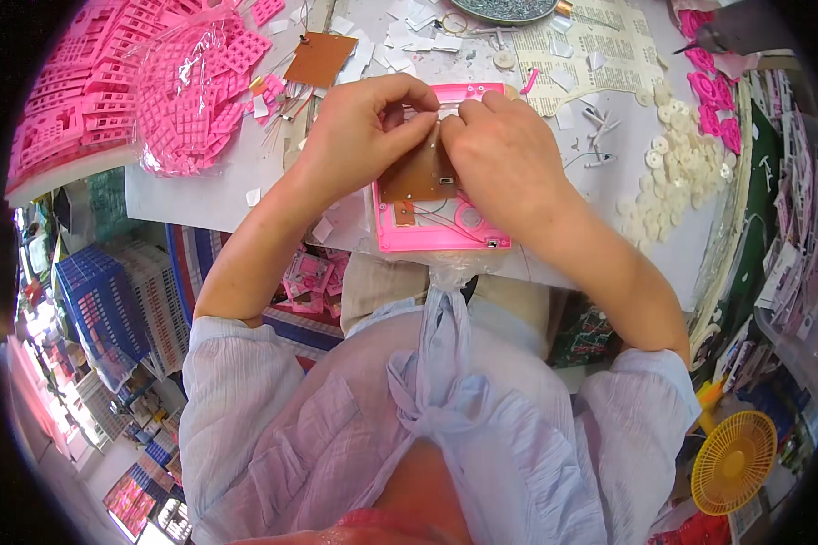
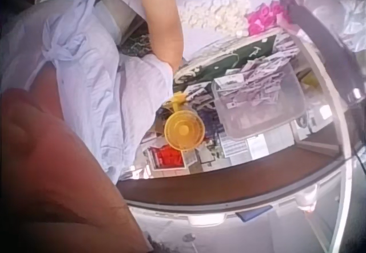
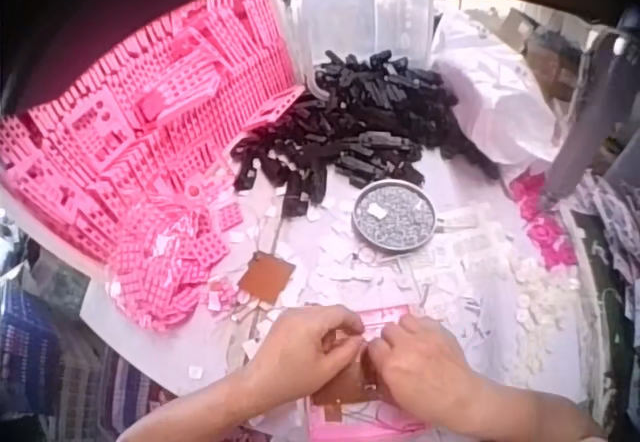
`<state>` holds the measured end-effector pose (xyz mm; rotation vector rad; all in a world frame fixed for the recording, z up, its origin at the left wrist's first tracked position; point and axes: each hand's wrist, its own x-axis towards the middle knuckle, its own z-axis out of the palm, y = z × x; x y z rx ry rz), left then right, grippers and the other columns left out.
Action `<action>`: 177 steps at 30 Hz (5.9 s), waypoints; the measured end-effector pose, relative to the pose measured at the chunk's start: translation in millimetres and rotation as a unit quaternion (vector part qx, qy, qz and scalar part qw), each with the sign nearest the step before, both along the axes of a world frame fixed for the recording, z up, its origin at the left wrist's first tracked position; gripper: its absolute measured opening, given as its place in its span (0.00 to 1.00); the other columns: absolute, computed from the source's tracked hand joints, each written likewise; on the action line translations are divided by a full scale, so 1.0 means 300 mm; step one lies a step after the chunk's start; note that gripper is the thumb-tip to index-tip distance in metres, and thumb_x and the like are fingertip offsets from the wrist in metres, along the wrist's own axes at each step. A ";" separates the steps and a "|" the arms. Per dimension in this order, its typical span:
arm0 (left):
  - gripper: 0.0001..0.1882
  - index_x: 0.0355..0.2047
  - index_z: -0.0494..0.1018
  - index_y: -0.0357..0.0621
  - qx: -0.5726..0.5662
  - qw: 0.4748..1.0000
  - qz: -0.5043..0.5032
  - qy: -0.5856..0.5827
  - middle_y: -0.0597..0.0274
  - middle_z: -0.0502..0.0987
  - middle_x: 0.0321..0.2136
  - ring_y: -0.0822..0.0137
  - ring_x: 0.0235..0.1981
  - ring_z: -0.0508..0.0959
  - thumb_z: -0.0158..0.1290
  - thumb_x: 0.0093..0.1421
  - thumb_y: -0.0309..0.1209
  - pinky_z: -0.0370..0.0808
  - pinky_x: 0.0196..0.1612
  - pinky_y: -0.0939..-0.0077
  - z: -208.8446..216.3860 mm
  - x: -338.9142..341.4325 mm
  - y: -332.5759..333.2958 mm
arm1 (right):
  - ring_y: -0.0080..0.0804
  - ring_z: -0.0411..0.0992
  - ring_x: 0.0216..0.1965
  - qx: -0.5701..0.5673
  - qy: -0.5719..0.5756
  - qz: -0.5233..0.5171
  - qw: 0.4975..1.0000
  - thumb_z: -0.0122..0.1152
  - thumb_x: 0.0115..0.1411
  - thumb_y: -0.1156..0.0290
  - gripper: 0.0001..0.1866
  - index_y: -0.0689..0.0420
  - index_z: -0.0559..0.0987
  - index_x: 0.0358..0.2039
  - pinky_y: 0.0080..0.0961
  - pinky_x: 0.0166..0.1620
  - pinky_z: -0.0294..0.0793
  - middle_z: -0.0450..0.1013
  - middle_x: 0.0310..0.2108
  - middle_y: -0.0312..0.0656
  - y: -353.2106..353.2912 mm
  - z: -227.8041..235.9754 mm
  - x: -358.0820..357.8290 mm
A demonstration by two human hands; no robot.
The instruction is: The user is assembling a pink plastic toy bank by installing internal components and casing using tools.
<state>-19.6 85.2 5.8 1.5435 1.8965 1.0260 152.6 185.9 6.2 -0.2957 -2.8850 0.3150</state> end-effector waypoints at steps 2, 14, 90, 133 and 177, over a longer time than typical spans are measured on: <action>0.07 0.36 0.81 0.38 0.023 1.000 -0.005 0.009 0.59 0.80 0.26 0.72 0.22 0.76 0.61 0.58 0.26 0.73 0.27 0.77 -0.026 0.004 -0.011 | 0.44 0.74 0.35 -0.039 -0.015 0.001 0.999 0.64 0.49 0.74 0.06 0.60 0.76 0.27 0.39 0.39 0.75 0.74 0.28 0.45 -0.006 0.013 0.005; 0.04 0.34 0.76 0.43 0.074 0.971 -0.124 0.193 0.58 0.76 0.29 0.54 0.34 0.77 0.57 0.59 0.29 0.71 0.38 0.60 -0.037 0.008 0.026 | 0.43 0.73 0.32 -0.107 0.066 -0.102 0.987 0.63 0.54 0.75 0.05 0.58 0.76 0.30 0.38 0.34 0.74 0.73 0.27 0.44 -0.116 -0.009 0.091; 0.09 0.41 0.79 0.47 0.102 0.970 -0.123 0.181 0.65 0.79 0.40 0.59 0.39 0.80 0.54 0.59 0.29 0.78 0.39 0.64 -0.103 -0.014 -0.032 | 0.38 0.71 0.41 -0.041 -0.041 0.112 0.992 0.69 0.50 0.70 0.10 0.53 0.85 0.35 0.33 0.43 0.77 0.77 0.39 0.35 0.082 0.029 0.033; 0.08 0.33 0.81 0.50 0.102 0.978 0.137 0.117 0.66 0.81 0.31 0.64 0.38 0.78 0.61 0.56 0.37 0.60 0.52 0.61 -0.106 -0.076 -0.013 | 0.40 0.74 0.31 -0.276 0.109 -0.020 0.955 0.67 0.57 0.66 0.12 0.60 0.84 0.37 0.31 0.34 0.73 0.78 0.30 0.45 0.106 0.020 -0.208; 0.06 0.33 0.79 0.39 0.105 0.993 0.050 0.020 0.59 0.81 0.30 0.65 0.31 0.80 0.64 0.54 0.22 0.76 0.37 0.73 -0.034 -0.009 -0.131 | 0.27 0.79 0.38 -0.257 0.264 -0.326 0.870 0.72 0.56 0.61 0.21 0.59 0.84 0.47 0.24 0.45 0.77 0.82 0.39 0.42 1.130 -0.311 -0.217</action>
